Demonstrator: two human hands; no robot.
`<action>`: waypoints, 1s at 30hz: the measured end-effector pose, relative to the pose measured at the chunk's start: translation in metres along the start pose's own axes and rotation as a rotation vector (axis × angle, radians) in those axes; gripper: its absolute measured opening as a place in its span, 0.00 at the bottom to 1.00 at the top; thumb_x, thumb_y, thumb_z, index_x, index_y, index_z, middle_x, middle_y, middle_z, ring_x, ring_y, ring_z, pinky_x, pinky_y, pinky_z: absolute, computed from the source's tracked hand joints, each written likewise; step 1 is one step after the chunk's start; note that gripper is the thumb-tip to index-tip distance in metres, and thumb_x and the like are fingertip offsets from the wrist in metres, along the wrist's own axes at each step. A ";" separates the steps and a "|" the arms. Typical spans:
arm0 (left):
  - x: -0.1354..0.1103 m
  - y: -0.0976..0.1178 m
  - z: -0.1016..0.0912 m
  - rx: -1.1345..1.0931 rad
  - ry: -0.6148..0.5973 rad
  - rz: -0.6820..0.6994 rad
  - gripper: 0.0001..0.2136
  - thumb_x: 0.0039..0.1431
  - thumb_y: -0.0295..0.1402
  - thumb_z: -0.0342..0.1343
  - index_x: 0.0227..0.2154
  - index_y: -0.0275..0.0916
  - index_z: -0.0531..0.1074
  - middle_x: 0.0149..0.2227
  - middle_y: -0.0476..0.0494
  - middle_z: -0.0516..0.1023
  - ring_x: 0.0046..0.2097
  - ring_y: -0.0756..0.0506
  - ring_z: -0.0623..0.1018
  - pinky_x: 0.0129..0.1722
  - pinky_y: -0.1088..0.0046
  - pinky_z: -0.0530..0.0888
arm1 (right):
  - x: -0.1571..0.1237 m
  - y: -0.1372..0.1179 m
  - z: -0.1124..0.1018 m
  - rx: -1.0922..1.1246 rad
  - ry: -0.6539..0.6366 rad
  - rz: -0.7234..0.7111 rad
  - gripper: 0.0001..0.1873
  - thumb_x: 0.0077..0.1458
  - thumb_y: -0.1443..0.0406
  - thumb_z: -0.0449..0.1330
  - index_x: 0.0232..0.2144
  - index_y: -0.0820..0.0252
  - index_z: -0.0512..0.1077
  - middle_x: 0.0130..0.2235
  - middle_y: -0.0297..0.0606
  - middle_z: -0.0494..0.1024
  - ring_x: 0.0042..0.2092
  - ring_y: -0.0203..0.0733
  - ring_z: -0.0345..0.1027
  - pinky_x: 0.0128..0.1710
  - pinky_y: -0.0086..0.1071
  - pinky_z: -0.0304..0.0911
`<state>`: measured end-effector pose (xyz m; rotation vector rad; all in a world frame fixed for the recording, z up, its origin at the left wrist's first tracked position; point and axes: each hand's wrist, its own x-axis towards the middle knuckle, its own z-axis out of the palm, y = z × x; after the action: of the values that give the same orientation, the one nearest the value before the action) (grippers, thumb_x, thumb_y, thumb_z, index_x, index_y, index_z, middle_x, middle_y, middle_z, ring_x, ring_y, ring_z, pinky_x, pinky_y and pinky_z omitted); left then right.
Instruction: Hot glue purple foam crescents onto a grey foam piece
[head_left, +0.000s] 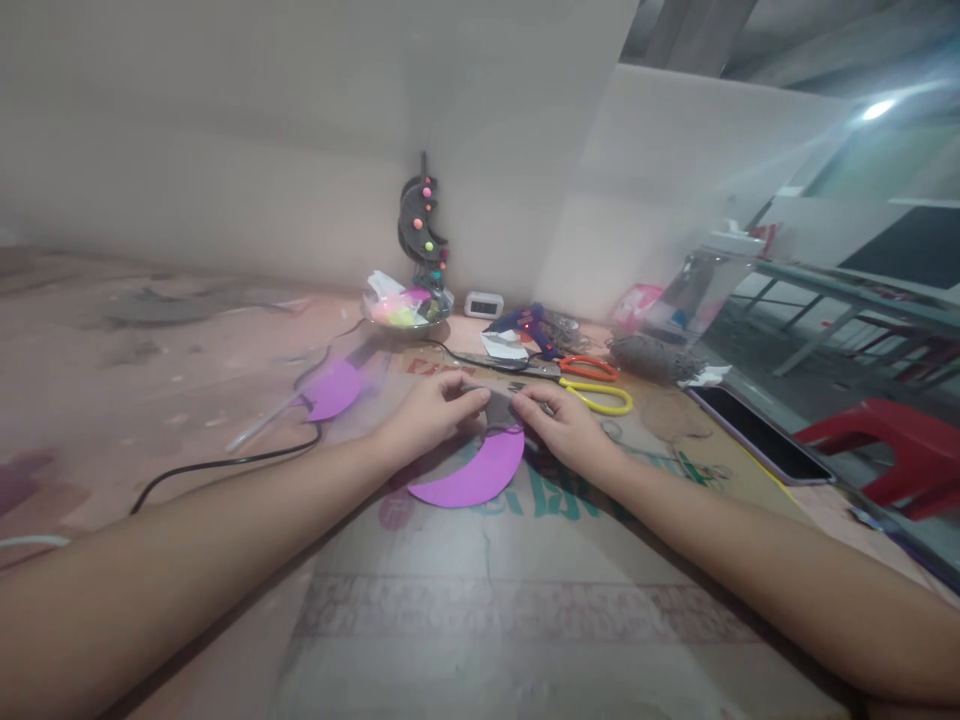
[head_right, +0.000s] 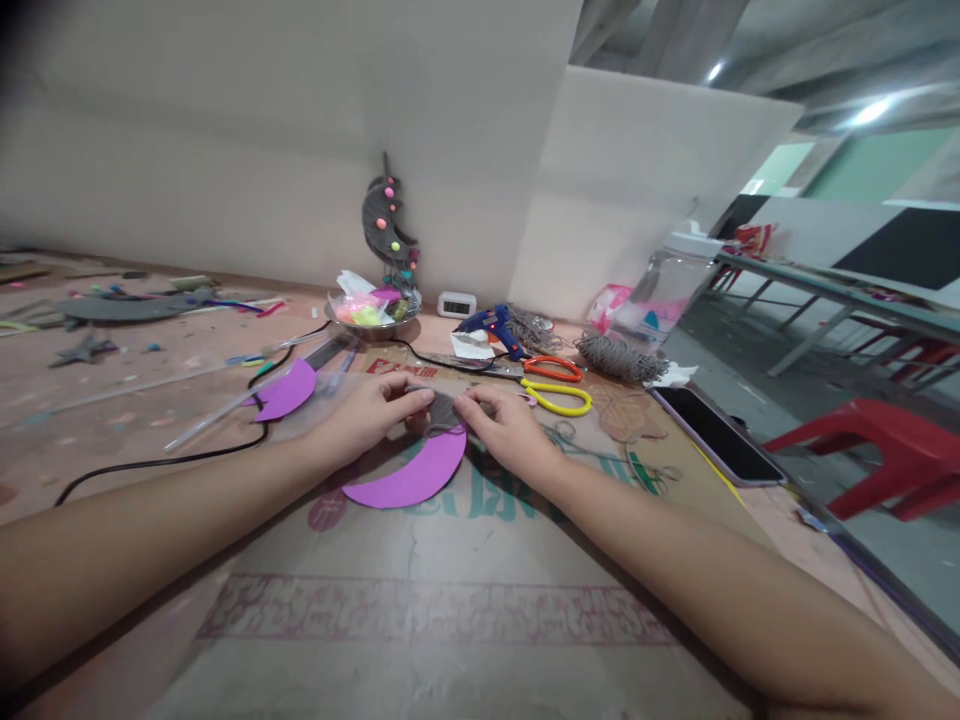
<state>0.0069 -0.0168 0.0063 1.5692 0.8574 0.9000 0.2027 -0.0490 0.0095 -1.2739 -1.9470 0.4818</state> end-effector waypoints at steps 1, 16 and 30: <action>0.000 0.000 0.000 0.004 0.001 0.010 0.12 0.55 0.41 0.57 0.29 0.35 0.70 0.24 0.49 0.74 0.25 0.52 0.72 0.26 0.77 0.67 | 0.000 0.000 0.000 0.009 -0.011 0.005 0.19 0.60 0.55 0.51 0.22 0.59 0.65 0.24 0.31 0.66 0.29 0.36 0.60 0.31 0.29 0.55; 0.000 0.003 0.002 -0.004 -0.041 -0.006 0.10 0.55 0.38 0.56 0.26 0.36 0.68 0.22 0.51 0.70 0.25 0.52 0.69 0.25 0.77 0.64 | 0.000 0.001 0.000 0.033 -0.024 0.019 0.20 0.61 0.53 0.50 0.22 0.59 0.64 0.22 0.30 0.63 0.26 0.34 0.57 0.28 0.28 0.54; 0.001 0.001 0.002 -0.065 -0.050 0.033 0.16 0.59 0.43 0.50 0.22 0.36 0.68 0.23 0.48 0.70 0.27 0.51 0.69 0.28 0.76 0.66 | 0.001 -0.002 0.000 0.046 -0.052 0.039 0.17 0.59 0.55 0.53 0.24 0.59 0.67 0.23 0.30 0.67 0.27 0.35 0.60 0.30 0.28 0.56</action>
<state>0.0094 -0.0168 0.0067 1.5470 0.7616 0.8996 0.2016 -0.0495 0.0115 -1.2840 -1.9453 0.5816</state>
